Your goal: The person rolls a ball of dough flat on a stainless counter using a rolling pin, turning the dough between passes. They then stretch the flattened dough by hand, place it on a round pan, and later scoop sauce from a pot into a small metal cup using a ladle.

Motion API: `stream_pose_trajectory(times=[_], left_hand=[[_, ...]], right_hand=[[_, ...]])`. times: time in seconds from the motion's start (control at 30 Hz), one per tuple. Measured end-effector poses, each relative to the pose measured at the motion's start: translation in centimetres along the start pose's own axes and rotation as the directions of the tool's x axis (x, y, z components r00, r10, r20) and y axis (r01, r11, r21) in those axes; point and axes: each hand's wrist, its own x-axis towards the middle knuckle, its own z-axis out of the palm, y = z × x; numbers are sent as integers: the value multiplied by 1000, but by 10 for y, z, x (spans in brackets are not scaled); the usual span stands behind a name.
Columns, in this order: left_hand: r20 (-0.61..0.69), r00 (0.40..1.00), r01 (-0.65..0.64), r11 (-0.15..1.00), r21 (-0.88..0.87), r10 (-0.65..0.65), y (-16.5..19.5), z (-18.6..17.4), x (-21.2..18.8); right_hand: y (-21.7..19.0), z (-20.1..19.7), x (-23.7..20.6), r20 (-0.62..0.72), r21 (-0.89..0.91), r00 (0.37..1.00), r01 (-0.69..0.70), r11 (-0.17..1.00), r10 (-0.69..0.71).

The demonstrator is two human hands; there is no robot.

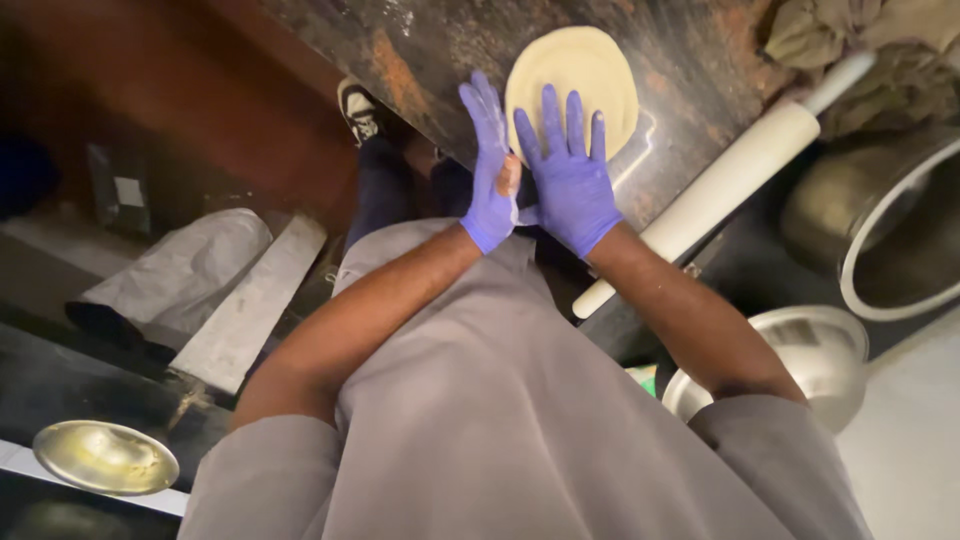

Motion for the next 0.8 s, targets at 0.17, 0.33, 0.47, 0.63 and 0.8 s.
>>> stream_pose_trajectory(times=[0.17,0.33,0.47,0.63,0.8], left_hand=[[6,1000,-3,1000,-9,3,-5,3,-7],[46,999,30,998,-56,-27,4,-7,-18],[20,993,115,992,-50,-114,33,-44,-31],[19,958,280,944,177,-288,68,-98,-52],[122,910,367,906,210,-397,86,-123,-34]], right_hand=[[-2,-3,-4,65,75,998,-19,997,14],[23,7,-24,-62,210,996,-46,977,60],[60,19,-52,-393,697,570,-327,638,722],[48,46,-51,-50,961,446,-222,165,894],[40,58,-29,155,954,437,-300,-19,886]])
